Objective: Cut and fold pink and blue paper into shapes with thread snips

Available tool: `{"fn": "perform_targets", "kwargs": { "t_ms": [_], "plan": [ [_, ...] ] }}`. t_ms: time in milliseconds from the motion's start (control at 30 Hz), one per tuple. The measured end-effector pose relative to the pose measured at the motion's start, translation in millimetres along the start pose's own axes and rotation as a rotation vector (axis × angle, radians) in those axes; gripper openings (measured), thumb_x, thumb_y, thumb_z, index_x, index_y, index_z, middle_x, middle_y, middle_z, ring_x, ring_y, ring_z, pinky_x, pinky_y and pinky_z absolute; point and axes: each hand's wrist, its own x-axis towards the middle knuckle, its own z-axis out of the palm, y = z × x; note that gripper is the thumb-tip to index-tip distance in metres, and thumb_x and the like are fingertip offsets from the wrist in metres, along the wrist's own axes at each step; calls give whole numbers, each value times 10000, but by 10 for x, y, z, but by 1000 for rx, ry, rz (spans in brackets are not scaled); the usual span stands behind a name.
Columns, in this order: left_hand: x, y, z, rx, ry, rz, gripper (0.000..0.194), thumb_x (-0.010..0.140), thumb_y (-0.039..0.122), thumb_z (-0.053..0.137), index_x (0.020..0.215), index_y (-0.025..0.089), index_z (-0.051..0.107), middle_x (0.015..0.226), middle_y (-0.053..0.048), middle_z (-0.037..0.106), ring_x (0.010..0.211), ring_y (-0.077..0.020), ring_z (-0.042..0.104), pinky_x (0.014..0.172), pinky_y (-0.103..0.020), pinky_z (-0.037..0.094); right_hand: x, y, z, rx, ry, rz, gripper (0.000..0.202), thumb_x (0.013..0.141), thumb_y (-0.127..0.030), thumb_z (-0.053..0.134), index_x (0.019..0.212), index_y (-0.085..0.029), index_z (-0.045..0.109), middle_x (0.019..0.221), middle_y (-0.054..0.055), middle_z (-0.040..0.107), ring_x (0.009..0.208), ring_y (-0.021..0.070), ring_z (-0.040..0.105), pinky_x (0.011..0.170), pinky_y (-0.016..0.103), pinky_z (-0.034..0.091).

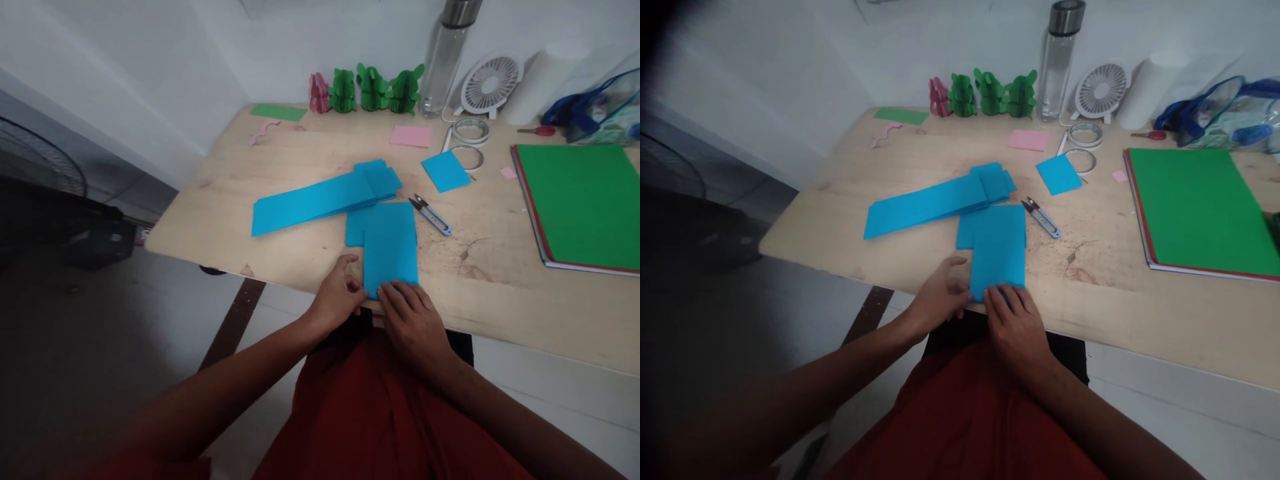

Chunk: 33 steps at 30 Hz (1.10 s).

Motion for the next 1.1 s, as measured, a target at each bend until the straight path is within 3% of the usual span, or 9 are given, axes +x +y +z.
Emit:
{"fn": "perform_targets", "kwargs": {
  "t_ms": [233,333,433,500,567,667,767,1100],
  "plan": [
    [24,-21,-26,295,28,186,494,744,99,572,1202,207,420,642,63,584,584,-124,595,599,-247,472,-15,1,5,8,9,-5,369,872,-107,494,1225,-53,587,1276,170,584,1171,313,492,983,514,396],
    [-41,-66,-30,476,122,306,394,780,120,541,1161,199,472,728,15,637,693,-162,632,656,-287,495,-15,1,2,22,7,-2,375,872,-113,492,1232,-64,583,1279,172,582,1172,314,494,976,522,402],
    [-150,-194,-16,713,265,625,332,870,166,445,1198,168,501,1019,-97,668,957,-222,630,820,-369,495,-11,-2,0,32,15,0,373,875,-117,481,1231,-76,586,1274,171,586,1167,311,498,971,526,405],
    [-217,-316,10,893,236,854,377,907,201,407,1272,141,481,1230,-140,600,1191,-270,520,986,-452,406,-8,-4,-4,22,20,1,366,880,-117,466,1220,-72,593,1265,169,593,1157,309,502,972,523,403],
    [-258,-442,43,1040,170,951,449,928,298,411,1339,119,431,1363,-145,505,1330,-288,372,1088,-520,270,-7,-6,-10,7,11,-3,360,885,-123,460,1213,-63,597,1260,164,598,1158,312,498,975,516,399],
    [-268,-587,87,1155,157,933,585,928,470,385,1392,115,370,1439,-130,417,1389,-277,266,1133,-568,118,-9,-6,-17,-14,-7,-13,362,885,-136,472,1216,-53,594,1264,158,597,1171,323,483,981,508,391],
    [-265,-651,106,1198,195,912,594,931,490,364,1403,129,360,1448,-115,405,1402,-270,233,1136,-588,47,-11,-5,-21,-18,4,-20,375,877,-130,478,1226,-43,583,1265,163,595,1167,321,484,983,507,390],
    [-358,-645,-132,1183,270,892,520,916,378,444,1372,132,414,1402,-140,463,1380,-306,282,1127,-596,92,3,-19,-54,4,-6,-12,371,874,-114,492,1229,-55,583,1254,171,598,1170,314,490,976,504,397]
  ]
}}
